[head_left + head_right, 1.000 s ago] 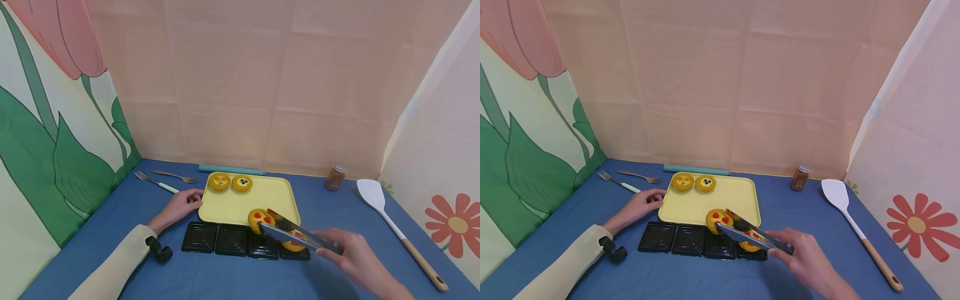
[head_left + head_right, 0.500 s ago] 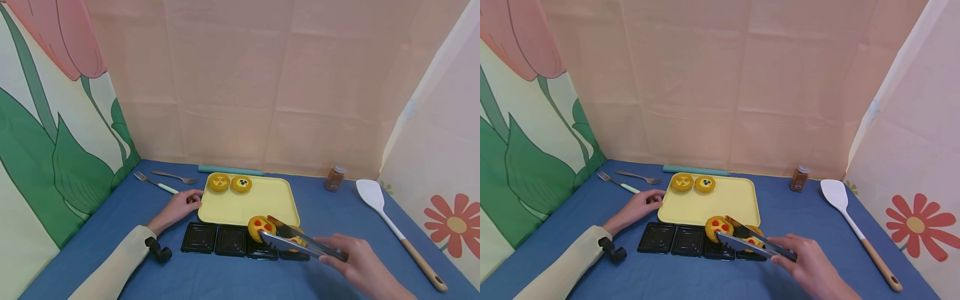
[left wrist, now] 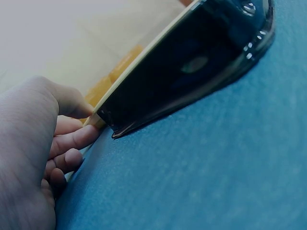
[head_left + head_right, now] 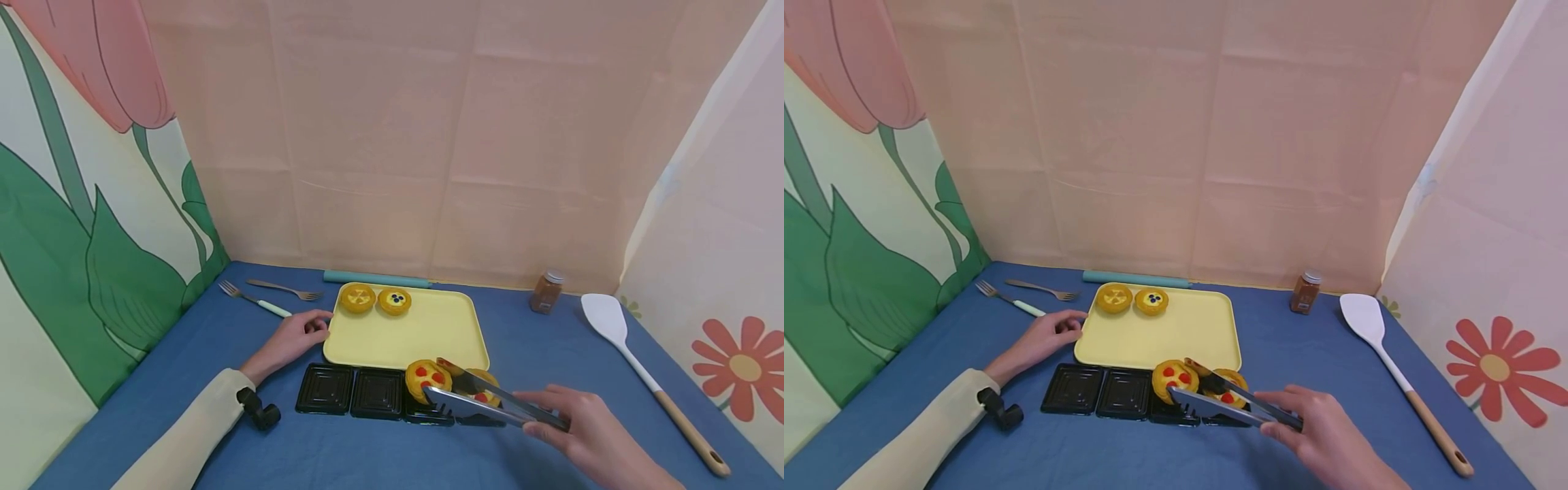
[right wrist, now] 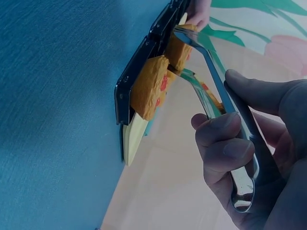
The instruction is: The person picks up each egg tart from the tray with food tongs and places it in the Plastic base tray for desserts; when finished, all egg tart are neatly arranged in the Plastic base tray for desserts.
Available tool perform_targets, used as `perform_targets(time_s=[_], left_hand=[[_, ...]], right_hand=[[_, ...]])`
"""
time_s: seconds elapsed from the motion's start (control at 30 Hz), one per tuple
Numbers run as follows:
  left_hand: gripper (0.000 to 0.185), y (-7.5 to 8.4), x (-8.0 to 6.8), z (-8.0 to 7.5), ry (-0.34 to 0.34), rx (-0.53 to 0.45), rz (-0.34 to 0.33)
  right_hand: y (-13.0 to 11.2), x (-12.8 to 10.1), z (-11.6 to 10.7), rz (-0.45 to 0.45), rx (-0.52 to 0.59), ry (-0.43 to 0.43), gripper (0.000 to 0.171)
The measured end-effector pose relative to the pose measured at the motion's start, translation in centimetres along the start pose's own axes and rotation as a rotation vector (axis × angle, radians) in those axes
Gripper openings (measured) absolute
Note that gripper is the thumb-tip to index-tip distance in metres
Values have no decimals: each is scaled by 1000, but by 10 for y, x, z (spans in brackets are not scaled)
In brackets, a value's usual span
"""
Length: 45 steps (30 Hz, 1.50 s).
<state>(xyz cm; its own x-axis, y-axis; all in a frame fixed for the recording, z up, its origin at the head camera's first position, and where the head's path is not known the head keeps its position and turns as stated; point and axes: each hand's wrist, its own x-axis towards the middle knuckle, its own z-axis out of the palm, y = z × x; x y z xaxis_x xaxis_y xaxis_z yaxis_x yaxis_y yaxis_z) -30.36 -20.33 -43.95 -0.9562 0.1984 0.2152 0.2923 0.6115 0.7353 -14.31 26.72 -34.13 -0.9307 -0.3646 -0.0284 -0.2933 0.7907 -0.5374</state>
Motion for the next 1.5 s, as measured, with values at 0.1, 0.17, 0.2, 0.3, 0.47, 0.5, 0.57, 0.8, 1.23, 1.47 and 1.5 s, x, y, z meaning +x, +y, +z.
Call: perform_targets(time_s=[0.1,0.17,0.2,0.3,0.47,0.5,0.57,0.8,1.23,1.47,1.5], left_hand=[[36,0,0,0,1,-3,-5],[36,0,0,0,2,0,-1],[36,0,0,0,2,1,0],[36,0,1,0,1,5,3],[37,0,0,0,0,1,8],[36,0,0,0,1,-1,7],[36,-1,0,0,2,-2,11],[37,1,0,-1,-1,-7,13],[37,0,-2,-1,-5,-7,20],[37,0,-1,-1,1,-5,6],[37,0,-1,-1,2,-4,4]], right_hand=[[0,0,0,1,-9,0,45],[0,-1,0,3,-10,0,46],[0,-1,0,3,-10,0,46],[0,-2,1,2,-9,0,47],[-1,-3,1,-3,-22,7,48],[-1,-3,1,-3,-24,10,48],[-1,-4,1,-6,-31,20,48],[-4,-5,0,-46,-65,93,45],[-10,1,-2,55,-31,160,43],[-19,7,-3,77,-32,226,42],[-20,9,-3,78,-30,234,42]])
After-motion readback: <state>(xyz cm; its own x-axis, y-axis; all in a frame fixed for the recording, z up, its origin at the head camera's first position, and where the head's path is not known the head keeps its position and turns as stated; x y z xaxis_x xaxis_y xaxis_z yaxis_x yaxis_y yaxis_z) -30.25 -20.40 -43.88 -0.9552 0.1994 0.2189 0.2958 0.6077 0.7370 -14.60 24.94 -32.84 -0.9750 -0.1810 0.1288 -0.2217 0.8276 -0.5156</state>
